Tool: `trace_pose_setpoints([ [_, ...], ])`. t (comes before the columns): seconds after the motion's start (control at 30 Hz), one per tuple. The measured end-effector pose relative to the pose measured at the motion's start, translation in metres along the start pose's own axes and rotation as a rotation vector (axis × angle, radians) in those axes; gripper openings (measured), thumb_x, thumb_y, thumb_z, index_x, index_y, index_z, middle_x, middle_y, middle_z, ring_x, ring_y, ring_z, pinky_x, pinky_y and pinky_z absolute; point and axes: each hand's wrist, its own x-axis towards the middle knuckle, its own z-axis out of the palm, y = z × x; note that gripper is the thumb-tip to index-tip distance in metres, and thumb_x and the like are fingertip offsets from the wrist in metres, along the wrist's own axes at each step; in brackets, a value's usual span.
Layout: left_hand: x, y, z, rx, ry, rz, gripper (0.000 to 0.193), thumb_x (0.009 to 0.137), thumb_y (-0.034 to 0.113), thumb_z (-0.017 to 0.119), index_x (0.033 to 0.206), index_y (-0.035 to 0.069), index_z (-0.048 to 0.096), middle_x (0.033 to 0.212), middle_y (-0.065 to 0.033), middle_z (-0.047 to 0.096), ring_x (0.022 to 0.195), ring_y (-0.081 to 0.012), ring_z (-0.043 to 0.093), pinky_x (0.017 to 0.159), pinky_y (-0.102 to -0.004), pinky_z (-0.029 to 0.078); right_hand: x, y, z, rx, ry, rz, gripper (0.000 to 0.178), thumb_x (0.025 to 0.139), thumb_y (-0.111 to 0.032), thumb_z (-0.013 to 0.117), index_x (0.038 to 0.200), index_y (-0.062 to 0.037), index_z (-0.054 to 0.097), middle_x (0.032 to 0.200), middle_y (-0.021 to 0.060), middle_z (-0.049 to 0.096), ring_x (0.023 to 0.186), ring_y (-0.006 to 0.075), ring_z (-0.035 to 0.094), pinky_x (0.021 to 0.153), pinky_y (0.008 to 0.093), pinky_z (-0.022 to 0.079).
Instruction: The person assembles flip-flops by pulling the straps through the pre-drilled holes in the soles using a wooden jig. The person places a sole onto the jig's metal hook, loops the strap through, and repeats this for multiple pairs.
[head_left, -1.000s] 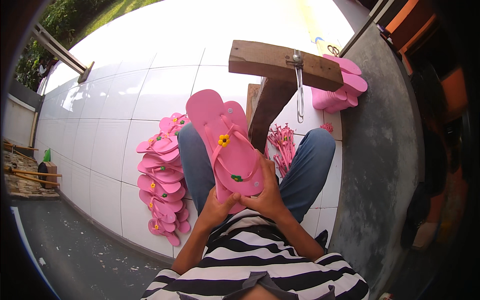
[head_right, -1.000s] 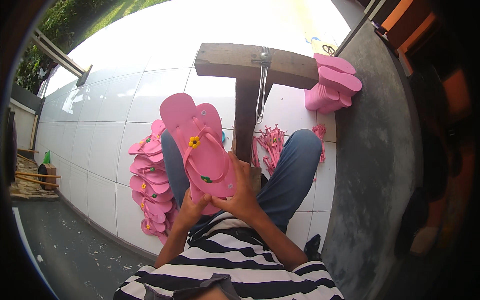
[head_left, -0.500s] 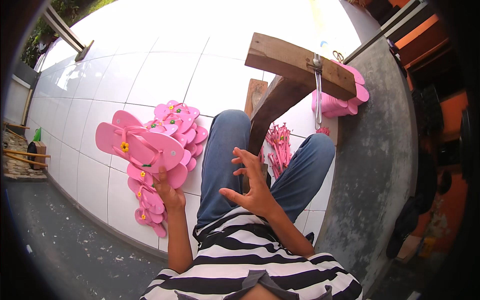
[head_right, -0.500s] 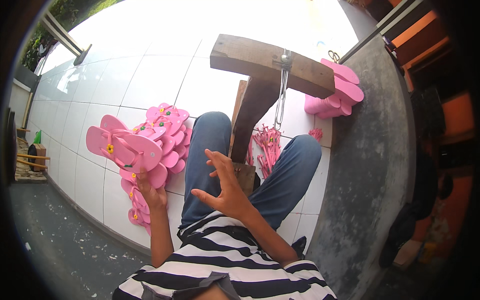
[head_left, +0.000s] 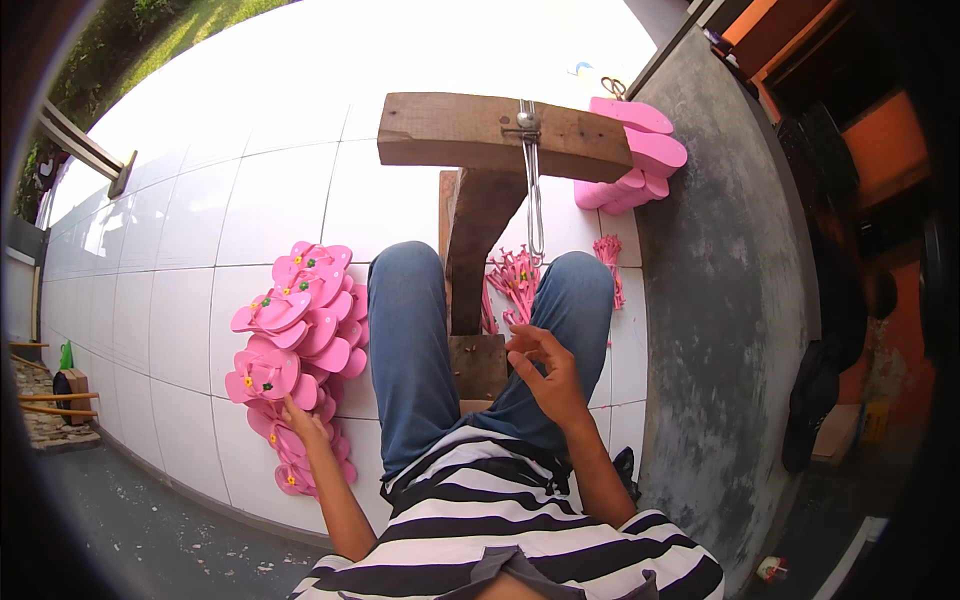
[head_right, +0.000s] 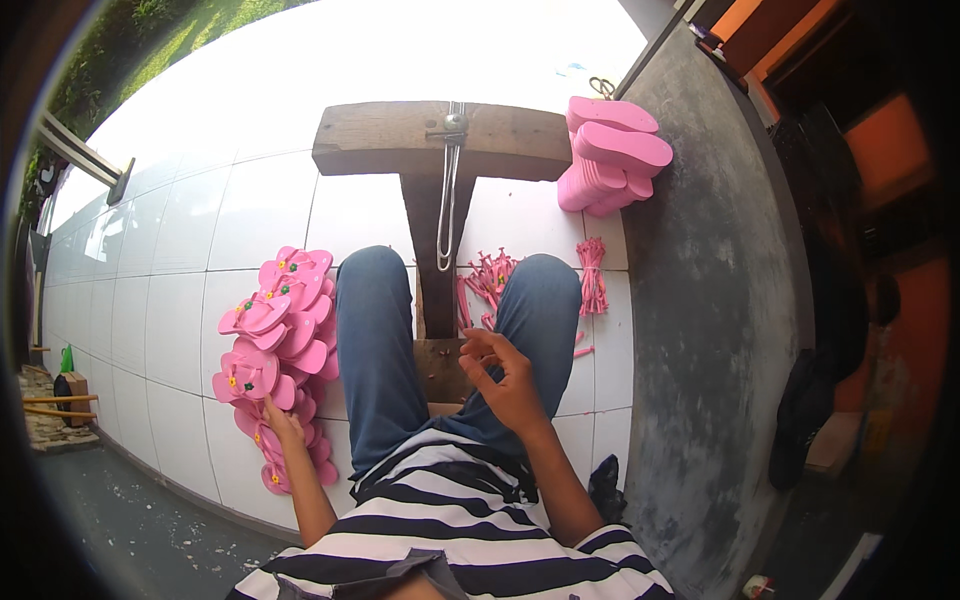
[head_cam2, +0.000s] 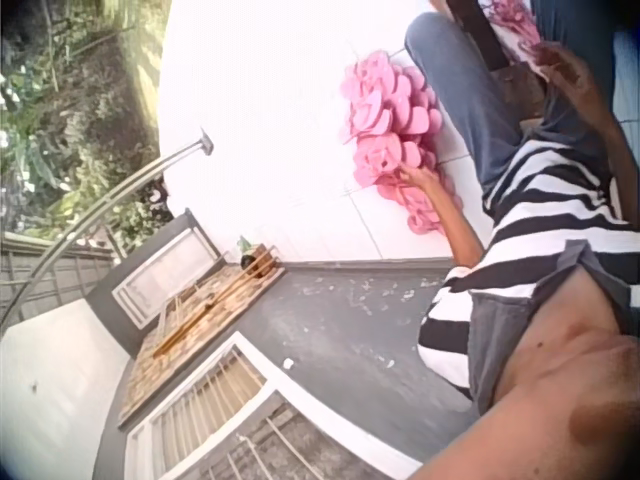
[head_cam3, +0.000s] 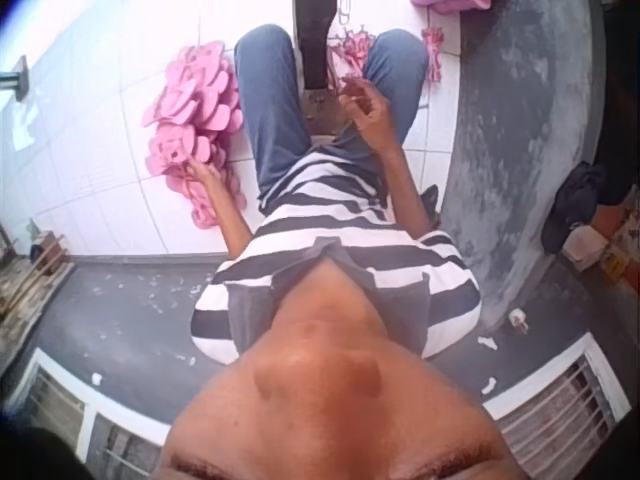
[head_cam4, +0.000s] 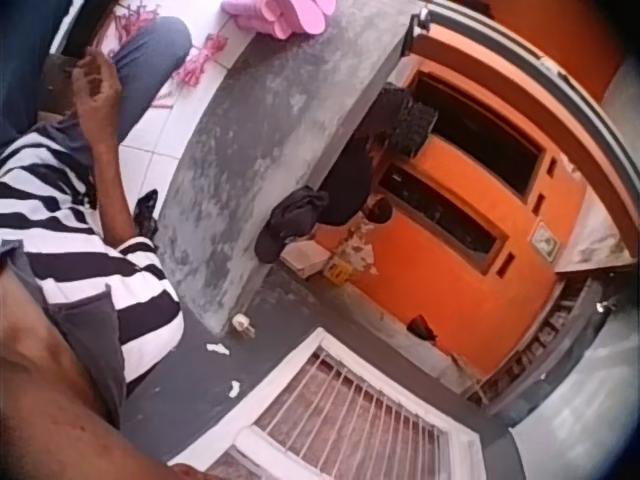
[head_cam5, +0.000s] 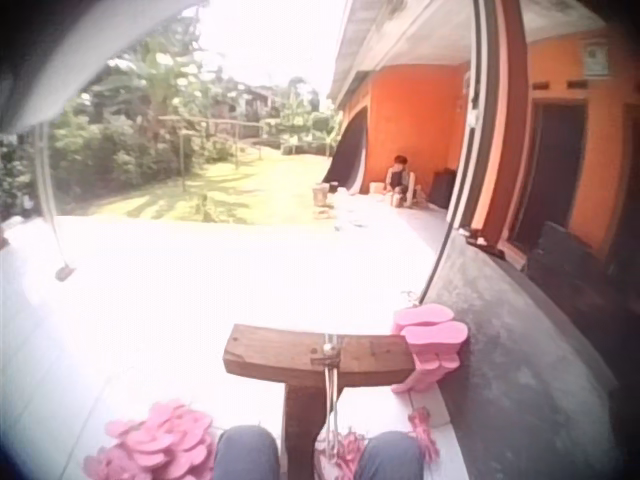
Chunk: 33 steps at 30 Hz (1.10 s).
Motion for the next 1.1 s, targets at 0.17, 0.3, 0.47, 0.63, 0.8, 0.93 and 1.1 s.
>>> trace_pose_setpoints([
  [0.17, -0.064, 0.029, 0.050, 0.216, 0.298, 0.082, 0.071, 0.093, 0.029, 0.058, 0.149, 0.002, 0.024, 0.150, -0.0158, 0.030, 0.134, -0.0286, 0.041, 0.108, -0.0416, 0.041, -0.003, -0.005, -0.008, 0.266, 0.095, 0.074, 0.030, 0.096, -0.010, 0.063, 0.125, -0.0018, 0.060, 0.100, 0.0084, 0.066, 0.089, 0.0128, 0.062, 0.074, 0.0263, 0.052],
  [0.3, -0.103, 0.052, 0.104, 0.247, 0.136, 0.413, 0.063, 0.093, 0.017, 0.056, 0.148, 0.004, 0.028, 0.151, -0.0156, 0.030, 0.132, -0.0272, 0.040, 0.112, -0.0403, 0.034, 0.003, -0.008, -0.006, 0.274, 0.062, 0.086, 0.027, 0.098, -0.008, 0.060, 0.123, -0.0005, 0.059, 0.099, 0.0095, 0.064, 0.084, 0.0140, 0.062, 0.067, 0.0264, 0.053],
  [0.47, -0.177, 0.092, 0.201, 0.329, -0.392, 0.815, 0.049, 0.094, 0.008, 0.049, 0.141, 0.003, 0.038, 0.140, -0.0148, 0.046, 0.130, -0.0243, 0.043, 0.104, -0.0396, 0.040, 0.013, -0.008, 0.002, 0.274, -0.010, 0.115, 0.025, 0.098, -0.010, 0.060, 0.122, -0.0007, 0.060, 0.096, 0.0082, 0.065, 0.079, 0.0130, 0.062, 0.065, 0.0258, 0.053],
  [0.63, -0.209, 0.133, 0.282, 0.254, -0.639, 1.318, 0.033, 0.094, 0.007, 0.046, 0.127, 0.003, 0.050, 0.137, -0.0181, 0.049, 0.122, -0.0246, 0.050, 0.097, -0.0398, 0.044, 0.024, 0.005, -0.005, 0.090, 0.074, 0.037, 0.022, 0.100, -0.014, 0.058, 0.118, -0.0013, 0.062, 0.091, 0.0062, 0.066, 0.079, 0.0101, 0.062, 0.067, 0.0230, 0.049],
  [0.8, -0.221, 0.213, 0.366, 0.232, -0.637, 1.607, 0.022, 0.097, 0.012, 0.048, 0.113, 0.004, 0.061, 0.120, -0.0148, 0.064, 0.114, -0.0251, 0.058, 0.093, -0.0391, 0.046, 0.056, 0.037, -0.038, 0.144, 0.364, 0.074, 0.020, 0.101, -0.017, 0.055, 0.112, -0.0026, 0.064, 0.090, 0.0028, 0.066, 0.079, 0.0076, 0.060, 0.066, 0.0220, 0.047],
  [0.93, -0.212, 0.255, 0.428, 0.459, -0.499, 1.802, 0.022, 0.095, 0.024, 0.057, 0.105, 0.007, 0.067, 0.099, -0.0108, 0.071, 0.096, -0.0281, 0.067, 0.082, -0.0390, 0.050, 0.113, 0.067, -0.079, 0.096, 0.546, 0.034, 0.021, 0.099, -0.020, 0.057, 0.111, -0.0045, 0.063, 0.090, 0.0017, 0.064, 0.080, 0.0082, 0.059, 0.064, 0.0220, 0.047],
  [1.1, -0.228, 0.253, 0.433, 0.944, -0.619, 1.338, 0.038, 0.095, 0.043, 0.055, 0.096, 0.009, 0.072, 0.077, -0.0114, 0.072, 0.071, -0.0314, 0.070, 0.069, -0.0415, 0.053, 0.209, 0.103, -0.143, -0.230, 0.703, -0.056, 0.027, 0.094, -0.024, 0.062, 0.110, -0.0028, 0.063, 0.100, 0.0090, 0.066, 0.086, 0.0216, 0.064, 0.079, 0.0347, 0.052],
])
